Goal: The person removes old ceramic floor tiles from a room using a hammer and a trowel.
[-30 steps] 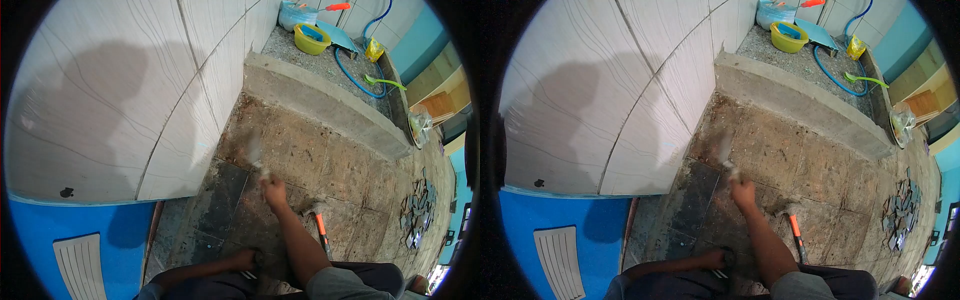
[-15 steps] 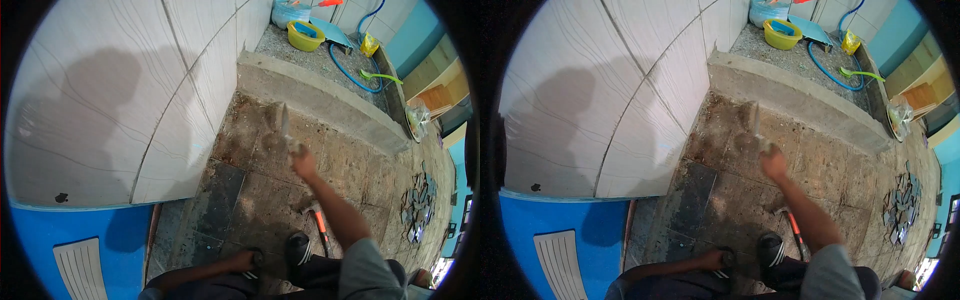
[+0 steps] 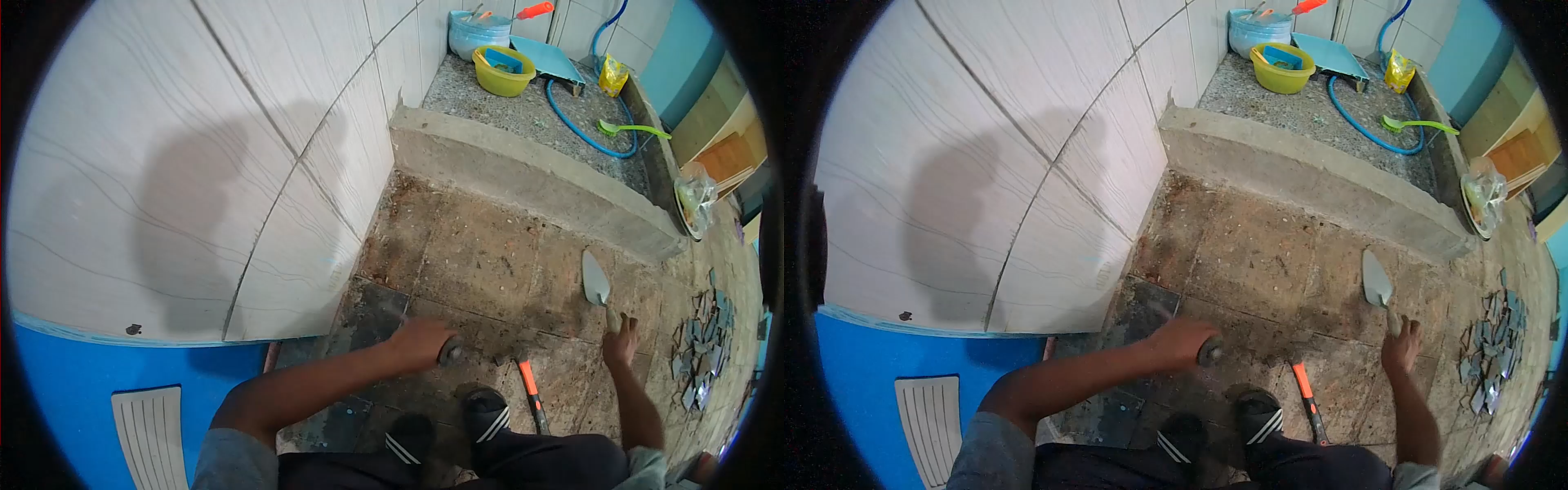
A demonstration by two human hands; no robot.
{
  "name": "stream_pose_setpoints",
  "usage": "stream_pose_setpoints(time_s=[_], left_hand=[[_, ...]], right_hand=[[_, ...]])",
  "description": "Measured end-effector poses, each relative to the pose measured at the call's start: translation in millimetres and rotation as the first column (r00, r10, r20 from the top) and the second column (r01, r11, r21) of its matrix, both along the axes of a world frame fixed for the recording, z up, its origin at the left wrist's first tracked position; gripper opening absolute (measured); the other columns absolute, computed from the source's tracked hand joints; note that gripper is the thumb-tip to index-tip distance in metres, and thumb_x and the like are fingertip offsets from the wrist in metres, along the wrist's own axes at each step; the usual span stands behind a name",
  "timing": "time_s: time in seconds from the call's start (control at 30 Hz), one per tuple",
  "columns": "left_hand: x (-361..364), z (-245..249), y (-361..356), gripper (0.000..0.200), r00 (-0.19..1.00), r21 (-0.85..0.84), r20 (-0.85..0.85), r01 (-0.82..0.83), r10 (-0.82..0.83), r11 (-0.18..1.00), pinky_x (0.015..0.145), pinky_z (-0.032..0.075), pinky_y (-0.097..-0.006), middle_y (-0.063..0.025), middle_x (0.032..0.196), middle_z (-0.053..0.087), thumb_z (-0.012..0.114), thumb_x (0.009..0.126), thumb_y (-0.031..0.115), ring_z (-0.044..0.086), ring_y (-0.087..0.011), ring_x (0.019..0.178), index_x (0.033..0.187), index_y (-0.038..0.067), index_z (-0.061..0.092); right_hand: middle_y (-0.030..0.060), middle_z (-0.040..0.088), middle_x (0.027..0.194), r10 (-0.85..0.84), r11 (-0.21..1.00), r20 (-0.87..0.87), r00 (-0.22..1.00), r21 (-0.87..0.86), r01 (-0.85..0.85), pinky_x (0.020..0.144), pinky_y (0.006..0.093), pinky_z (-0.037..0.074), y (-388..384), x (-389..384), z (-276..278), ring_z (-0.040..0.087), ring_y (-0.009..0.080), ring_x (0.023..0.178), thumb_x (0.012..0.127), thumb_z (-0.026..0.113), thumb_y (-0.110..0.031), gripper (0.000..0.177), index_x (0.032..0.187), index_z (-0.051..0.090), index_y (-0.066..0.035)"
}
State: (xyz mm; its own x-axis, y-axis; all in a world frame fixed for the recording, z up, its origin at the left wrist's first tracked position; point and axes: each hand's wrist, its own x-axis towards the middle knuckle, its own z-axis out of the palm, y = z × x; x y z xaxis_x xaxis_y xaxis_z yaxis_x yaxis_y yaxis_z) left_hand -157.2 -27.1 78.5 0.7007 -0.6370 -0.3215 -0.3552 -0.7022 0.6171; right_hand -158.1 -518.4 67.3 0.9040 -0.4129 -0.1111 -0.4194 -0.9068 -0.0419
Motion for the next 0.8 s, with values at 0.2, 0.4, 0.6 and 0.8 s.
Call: stream_pose_setpoints(time_s=[0.2, 0.4, 0.6, 0.8], left_hand=[[64.5, -64.3, 15.3, 0.054, 0.969, 0.218, 0.249, -0.052, -0.004, 0.975, 0.101, 0.047, -0.052, -0.0155, 0.121, 0.061, 0.078, 0.077, 0.015, 0.057, -0.0371, 0.118, 0.129, 0.008, 0.064], [76.7, -115.3, 47.2, 0.048, 0.855, -0.003, 0.373, -0.388, 0.361, 0.922, 0.102, 0.046, -0.0508, -0.0133, 0.113, 0.059, 0.081, 0.08, 0.018, 0.056, -0.0367, 0.112, 0.123, 0.005, 0.067], [76.2, -120.5, 35.9, 0.035, 0.653, -0.295, 0.369, -0.593, 0.662, 0.749, 0.097, 0.047, -0.0532, -0.0151, 0.108, 0.057, 0.08, 0.082, 0.017, 0.054, -0.0382, 0.108, 0.112, 0.003, 0.069], [77.4, -125.5, 15.3, 0.042, 0.494, -0.345, 0.442, -0.677, 0.748, 0.651, 0.097, 0.045, -0.0508, -0.0161, 0.109, 0.056, 0.083, 0.075, 0.015, 0.052, -0.0387, 0.111, 0.111, 0.003, 0.063]], right_hand=[[0.0285, 0.049, 0.135, 0.153, 0.982, 0.081, 0.985, 0.103, -0.161, 0.108, 0.059, 0.033, 39.6, -102.0, -124.9, 0.045, 0.0476, 0.128, 0.088, 0.071, -0.026, 0.052, 0.13, 0.055, 0.001], [0.0237, 0.05, 0.128, 0.437, 0.853, -0.16, 0.885, 0.386, -0.351, 0.107, 0.0565, 0.032, 113.9, -120.7, -84.5, 0.045, 0.0427, 0.125, 0.088, 0.069, -0.033, 0.046, 0.12, 0.061, -0.001], [0.0229, 0.059, 0.11, 0.462, 0.832, -0.229, 0.857, 0.446, -0.329, 0.088, 0.0499, 0.045, 101.3, -108.5, -97.4, 0.057, 0.0387, 0.105, 0.087, 0.07, -0.022, 0.039, 0.115, 0.056, 0.0], [0.0133, 0.065, 0.079, 0.318, 0.621, -0.539, 0.78, 0.74, 0.258, 0.055, 0.0388, 0.05, 109.8, -58.4, -43.6, 0.063, 0.02, 0.063, 0.096, 0.068, -0.023, 0.032, 0.11, 0.057, 0.004]])
